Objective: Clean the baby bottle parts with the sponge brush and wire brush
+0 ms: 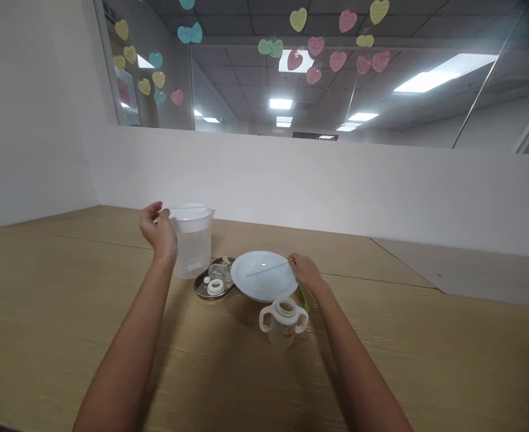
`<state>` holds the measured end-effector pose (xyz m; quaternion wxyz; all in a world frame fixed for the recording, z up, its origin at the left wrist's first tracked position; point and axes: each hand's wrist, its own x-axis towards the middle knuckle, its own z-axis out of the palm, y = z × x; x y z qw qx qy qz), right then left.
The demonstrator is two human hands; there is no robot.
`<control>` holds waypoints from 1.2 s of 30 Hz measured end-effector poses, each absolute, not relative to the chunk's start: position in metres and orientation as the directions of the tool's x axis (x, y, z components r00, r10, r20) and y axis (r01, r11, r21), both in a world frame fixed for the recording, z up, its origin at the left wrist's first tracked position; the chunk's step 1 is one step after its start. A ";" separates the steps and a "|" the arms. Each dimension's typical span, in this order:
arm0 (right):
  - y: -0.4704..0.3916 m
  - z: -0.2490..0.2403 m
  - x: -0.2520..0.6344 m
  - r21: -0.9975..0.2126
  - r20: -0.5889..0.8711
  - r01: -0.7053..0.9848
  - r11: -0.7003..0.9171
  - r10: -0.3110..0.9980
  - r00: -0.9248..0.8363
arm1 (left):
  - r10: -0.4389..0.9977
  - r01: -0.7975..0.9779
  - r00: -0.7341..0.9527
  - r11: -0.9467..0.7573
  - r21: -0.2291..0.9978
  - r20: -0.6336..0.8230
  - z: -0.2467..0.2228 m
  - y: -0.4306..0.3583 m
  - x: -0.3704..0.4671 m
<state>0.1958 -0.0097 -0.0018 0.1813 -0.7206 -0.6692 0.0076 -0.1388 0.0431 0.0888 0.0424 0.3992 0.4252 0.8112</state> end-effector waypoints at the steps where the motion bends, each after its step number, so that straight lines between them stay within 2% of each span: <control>1: -0.009 -0.003 0.196 -0.270 0.225 0.962 -0.042 0.969 0.105 | 0.412 0.290 -0.651 -0.642 0.710 0.638 0.089 0.039 -0.130; 3: -0.009 -0.003 0.195 -0.264 0.220 0.963 -0.053 0.969 0.114 | 0.446 0.395 -0.502 -0.644 0.655 0.741 0.088 0.030 -0.112; 5: -0.010 -0.002 0.195 -0.258 0.224 0.964 -0.069 0.966 0.129 | 0.555 0.548 -0.237 -0.602 0.581 0.798 0.083 0.023 -0.096; 7: -0.012 0.000 0.195 -0.253 0.235 0.963 -0.088 0.960 0.149 | 0.714 0.739 0.119 -0.528 0.419 0.690 0.074 0.021 -0.084; 9: -0.014 0.003 0.197 -0.251 0.251 0.962 -0.106 0.953 0.170 | 0.825 0.842 0.302 -0.466 0.273 0.477 0.059 0.025 -0.078; 13: -0.019 0.013 0.200 -0.261 0.288 0.959 -0.108 0.940 0.184 | 0.889 0.875 0.380 -0.435 0.212 0.256 0.023 0.043 -0.081; 17: -0.023 0.024 0.203 -0.284 0.335 0.956 -0.073 0.927 0.170 | 0.907 0.895 0.390 -0.415 0.166 0.161 0.001 0.057 -0.088; 30: -0.045 0.064 0.203 -0.358 0.474 0.934 -0.017 0.858 0.197 | 0.928 0.928 0.363 -0.368 0.058 0.083 -0.007 0.045 -0.073; 36: -0.054 0.077 0.201 -0.382 0.532 0.923 0.035 0.825 0.189 | 0.937 0.937 0.343 -0.346 0.046 0.064 -0.012 0.051 -0.074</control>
